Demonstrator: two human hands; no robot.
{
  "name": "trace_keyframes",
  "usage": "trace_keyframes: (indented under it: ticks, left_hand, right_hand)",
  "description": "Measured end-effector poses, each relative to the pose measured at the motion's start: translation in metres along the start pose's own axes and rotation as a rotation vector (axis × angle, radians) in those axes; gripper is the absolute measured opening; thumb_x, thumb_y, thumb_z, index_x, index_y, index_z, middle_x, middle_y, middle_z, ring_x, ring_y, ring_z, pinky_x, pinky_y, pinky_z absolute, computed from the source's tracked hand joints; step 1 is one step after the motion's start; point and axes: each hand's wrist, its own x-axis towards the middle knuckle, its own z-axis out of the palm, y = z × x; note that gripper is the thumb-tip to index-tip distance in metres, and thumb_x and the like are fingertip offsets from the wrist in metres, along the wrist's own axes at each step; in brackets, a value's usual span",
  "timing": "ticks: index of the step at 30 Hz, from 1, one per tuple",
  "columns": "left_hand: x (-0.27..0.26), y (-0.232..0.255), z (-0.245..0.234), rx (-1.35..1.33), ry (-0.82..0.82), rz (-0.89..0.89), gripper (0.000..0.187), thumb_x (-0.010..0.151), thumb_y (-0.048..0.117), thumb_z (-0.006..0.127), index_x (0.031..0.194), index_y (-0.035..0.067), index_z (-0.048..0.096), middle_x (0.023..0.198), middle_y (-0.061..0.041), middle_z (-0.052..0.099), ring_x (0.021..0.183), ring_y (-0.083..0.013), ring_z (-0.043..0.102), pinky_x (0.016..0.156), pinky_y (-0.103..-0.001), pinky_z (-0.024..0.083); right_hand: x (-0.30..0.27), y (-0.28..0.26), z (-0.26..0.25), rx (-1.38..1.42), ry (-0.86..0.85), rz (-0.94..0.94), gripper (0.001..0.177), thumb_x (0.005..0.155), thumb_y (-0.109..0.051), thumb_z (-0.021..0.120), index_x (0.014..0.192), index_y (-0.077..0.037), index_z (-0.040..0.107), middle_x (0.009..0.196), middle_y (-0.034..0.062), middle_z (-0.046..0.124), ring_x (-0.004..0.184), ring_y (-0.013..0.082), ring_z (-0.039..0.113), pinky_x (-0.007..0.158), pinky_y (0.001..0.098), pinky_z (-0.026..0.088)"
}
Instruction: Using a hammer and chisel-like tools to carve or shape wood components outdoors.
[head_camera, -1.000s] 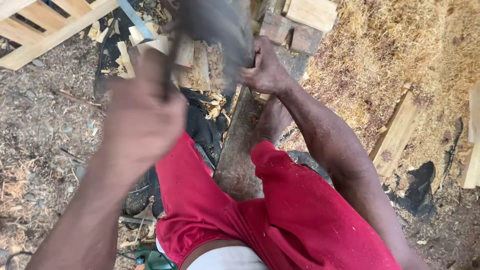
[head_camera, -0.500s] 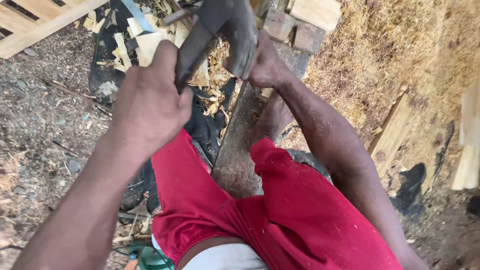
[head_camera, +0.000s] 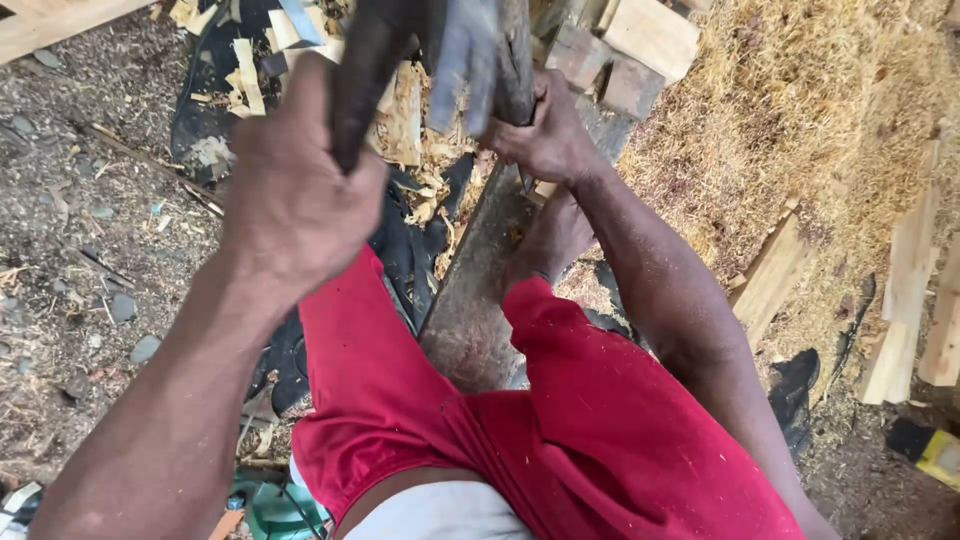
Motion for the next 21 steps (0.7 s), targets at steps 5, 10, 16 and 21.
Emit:
trace_keyframes:
  ticks: [5,10,16,21]
  left_hand:
    - [-0.011,0.014,-0.028,0.165,-0.131,0.03,0.022,0.095,0.007,0.061,0.11,0.003,0.046,0.058,-0.011,0.061,0.042,-0.0258,0.063,0.038,-0.037,0.048]
    - [-0.049,-0.011,-0.004,0.023,-0.067,0.084,0.018,0.093,0.005,0.061,0.107,0.005,0.049,0.057,-0.011,0.061,0.045,-0.0272,0.064,0.039,-0.04,0.048]
    - [-0.076,-0.038,0.027,-0.153,-0.024,-0.227,0.02,0.093,0.014,0.065,0.104,0.005,0.052,0.061,-0.018,0.061,0.057,-0.0352,0.069,0.05,-0.049,0.049]
    - [-0.089,-0.041,0.037,-0.153,-0.07,-0.338,0.024,0.089,0.016,0.067,0.106,0.007,0.053,0.061,-0.019,0.063,0.061,-0.0389,0.071,0.056,-0.051,0.051]
  right_hand:
    - [-0.011,-0.001,-0.005,-0.084,-0.036,-0.208,0.018,0.09,-0.015,0.082,0.089,-0.004,0.067,0.078,0.0063,0.067,0.07,0.0156,0.068,0.066,0.0336,0.06]
    - [-0.053,0.002,-0.025,0.321,-0.138,-0.475,0.023,0.096,-0.015,0.077,0.087,-0.006,0.058,0.079,0.0071,0.061,0.072,0.0166,0.064,0.061,0.0305,0.056]
    - [-0.062,-0.01,-0.018,0.472,0.062,-0.346,0.022,0.097,-0.01,0.076,0.09,-0.003,0.057,0.079,0.0086,0.059,0.063,0.0162,0.057,0.058,0.0306,0.049]
    - [-0.056,0.005,-0.032,0.682,0.076,-0.309,0.028,0.099,-0.01,0.076,0.095,-0.005,0.049,0.078,0.0072,0.055,0.059,0.0153,0.056,0.052,0.0307,0.047]
